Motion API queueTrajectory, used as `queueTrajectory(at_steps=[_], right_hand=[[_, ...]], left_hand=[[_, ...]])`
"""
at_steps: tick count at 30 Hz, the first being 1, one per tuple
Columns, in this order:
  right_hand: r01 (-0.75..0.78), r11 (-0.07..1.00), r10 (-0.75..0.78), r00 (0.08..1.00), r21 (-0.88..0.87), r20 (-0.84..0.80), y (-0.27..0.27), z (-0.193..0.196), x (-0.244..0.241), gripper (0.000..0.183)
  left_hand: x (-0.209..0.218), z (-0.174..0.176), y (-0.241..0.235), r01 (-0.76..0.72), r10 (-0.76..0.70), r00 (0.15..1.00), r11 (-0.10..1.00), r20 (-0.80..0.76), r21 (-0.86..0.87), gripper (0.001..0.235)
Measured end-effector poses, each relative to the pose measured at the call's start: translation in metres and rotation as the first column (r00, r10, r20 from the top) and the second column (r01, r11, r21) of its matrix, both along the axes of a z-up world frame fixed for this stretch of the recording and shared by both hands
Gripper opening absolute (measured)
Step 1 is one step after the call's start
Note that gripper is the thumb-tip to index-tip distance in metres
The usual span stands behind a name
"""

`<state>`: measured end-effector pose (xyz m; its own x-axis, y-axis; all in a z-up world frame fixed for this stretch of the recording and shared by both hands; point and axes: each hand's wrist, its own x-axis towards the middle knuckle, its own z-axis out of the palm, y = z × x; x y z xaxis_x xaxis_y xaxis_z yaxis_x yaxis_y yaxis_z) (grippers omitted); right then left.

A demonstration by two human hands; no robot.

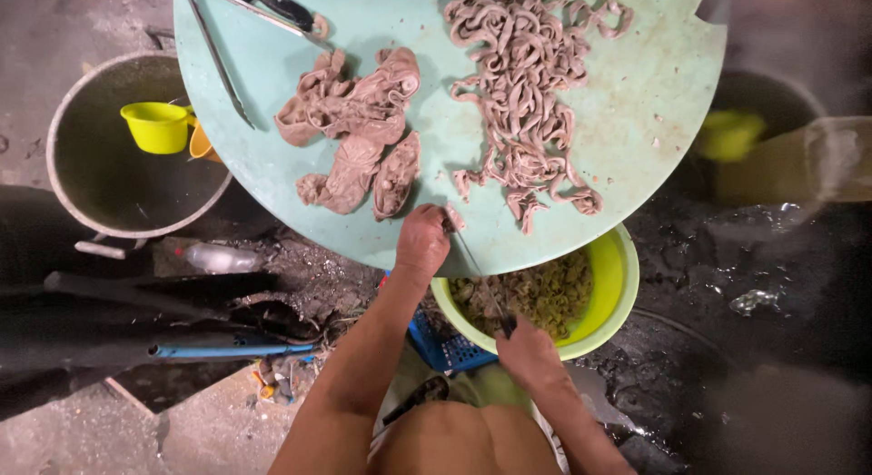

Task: The person slices pieces of cooked offal on a large round cutting board using a cleaver and places the sliced pieces into a bucket.

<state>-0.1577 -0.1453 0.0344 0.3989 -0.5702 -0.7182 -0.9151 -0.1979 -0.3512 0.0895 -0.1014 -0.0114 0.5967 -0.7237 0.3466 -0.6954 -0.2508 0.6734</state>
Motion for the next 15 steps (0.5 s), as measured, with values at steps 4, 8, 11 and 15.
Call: queueTrajectory(at_steps=[4,8,11,15], right_hand=[[0.027,0.999,-0.028,0.997,0.018,0.078,0.004,-0.01,-0.01,0.042],[0.032,0.999,-0.033,0.999,0.041,0.021,0.009,-0.015,-0.008,0.044],[0.063,0.998,-0.065,0.993,0.025,0.099,0.015,-0.016,-0.009,0.049],[0.01,0.999,-0.011,0.999,0.037,0.036,0.017,-0.015,-0.011,0.048]], left_hand=[[0.0,-0.005,0.002,0.005,-0.005,1.0,1.0,-0.01,0.016,0.015],[0.0,-0.014,-0.002,-0.092,0.091,0.996,0.995,0.02,0.037,0.01],[0.0,-0.023,0.003,-0.1,0.101,0.995,0.989,-0.01,0.112,0.005],[-0.005,-0.029,0.002,-0.106,0.108,0.994,0.991,-0.015,0.086,0.004]])
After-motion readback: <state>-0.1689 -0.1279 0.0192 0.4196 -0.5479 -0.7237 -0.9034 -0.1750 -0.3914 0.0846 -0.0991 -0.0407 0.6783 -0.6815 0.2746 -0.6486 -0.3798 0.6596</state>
